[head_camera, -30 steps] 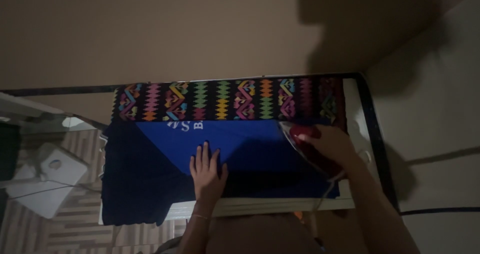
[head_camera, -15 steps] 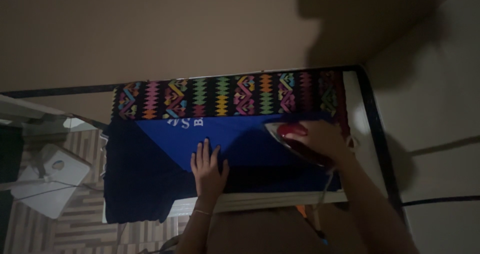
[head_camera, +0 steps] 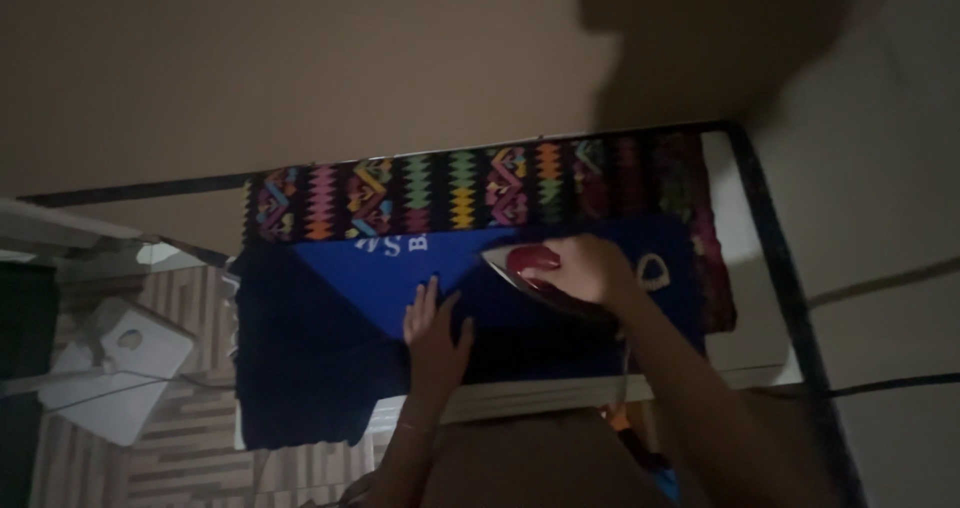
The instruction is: The recorder irons a blue polo shirt on an ironing board and then folds it.
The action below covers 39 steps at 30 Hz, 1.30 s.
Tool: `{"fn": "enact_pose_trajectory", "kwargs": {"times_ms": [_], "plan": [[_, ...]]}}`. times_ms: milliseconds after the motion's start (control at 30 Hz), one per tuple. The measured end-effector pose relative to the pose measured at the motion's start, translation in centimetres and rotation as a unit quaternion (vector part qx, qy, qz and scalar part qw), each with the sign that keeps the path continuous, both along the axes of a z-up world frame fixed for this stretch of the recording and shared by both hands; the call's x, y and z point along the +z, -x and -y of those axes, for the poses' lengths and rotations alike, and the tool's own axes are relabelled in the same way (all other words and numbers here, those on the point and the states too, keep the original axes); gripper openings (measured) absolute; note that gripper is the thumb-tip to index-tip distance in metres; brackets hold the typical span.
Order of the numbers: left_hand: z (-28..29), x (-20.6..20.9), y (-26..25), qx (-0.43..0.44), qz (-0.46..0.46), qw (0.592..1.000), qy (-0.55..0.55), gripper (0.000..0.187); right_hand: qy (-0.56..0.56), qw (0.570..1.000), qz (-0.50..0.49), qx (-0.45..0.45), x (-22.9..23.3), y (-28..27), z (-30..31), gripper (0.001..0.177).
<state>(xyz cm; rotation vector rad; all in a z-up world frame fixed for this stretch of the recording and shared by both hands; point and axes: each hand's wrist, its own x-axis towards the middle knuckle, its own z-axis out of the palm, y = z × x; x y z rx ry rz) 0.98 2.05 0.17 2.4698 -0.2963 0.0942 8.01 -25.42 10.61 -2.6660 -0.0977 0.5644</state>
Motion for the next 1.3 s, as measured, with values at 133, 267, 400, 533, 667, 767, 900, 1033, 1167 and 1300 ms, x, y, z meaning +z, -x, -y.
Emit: {"fn": "enact_pose_trajectory", "kwargs": {"times_ms": [133, 267, 400, 533, 667, 767, 900, 1033, 1167, 1300], "plan": [[-2.3, -1.1, -0.6, 0.006, -0.019, 1.000, 0.004, 0.042, -0.160, 0.980, 0.063, 0.105, -0.9, -0.1, -1.9, 0.046], [-5.6, -1.8, -1.3, 0.038, 0.005, 0.999, -0.035, 0.042, -0.032, 0.994, 0.001, 0.100, 2.2, 0.0, -6.2, 0.048], [-9.1, -2.6, -2.0, 0.047, 0.066, 0.995, -0.058, 0.044, -0.022, 1.000, -0.002, -0.009, 0.1, -0.8, -8.7, 0.046], [-12.2, -1.4, -2.8, 0.035, 0.054, 0.995, -0.082, 0.048, -0.025, 1.000, 0.003, -0.014, 1.3, -1.6, -11.2, 0.044], [-14.9, -2.0, -3.5, 0.052, 0.067, 0.992, -0.088, 0.048, -0.057, 0.994, 0.019, 0.090, 1.0, -1.5, -13.6, 0.043], [-16.6, -2.3, -3.5, 0.066, 0.080, 0.989, -0.102, 0.047, -0.065, 0.991, 0.059, 0.104, 0.7, -1.3, -16.0, 0.040], [-18.3, -2.6, -3.6, 0.062, 0.100, 0.984, -0.133, 0.049, 0.002, 0.998, 0.036, 0.059, 0.6, -2.1, -19.4, 0.045], [-18.9, -2.2, -3.0, 0.067, 0.084, 0.988, -0.112, 0.051, 0.022, 0.995, 0.038, 0.090, 1.3, -2.5, -21.5, 0.045], [-18.8, -2.0, -3.2, 0.067, 0.090, 0.988, -0.103, 0.058, -0.023, 0.992, 0.077, 0.101, 0.8, -3.2, -23.0, 0.047], [-18.7, -1.1, -3.2, 0.071, 0.089, 0.988, -0.103, 0.059, -0.002, 0.998, 0.049, 0.031, 2.4, -3.6, -25.5, 0.049]]}}
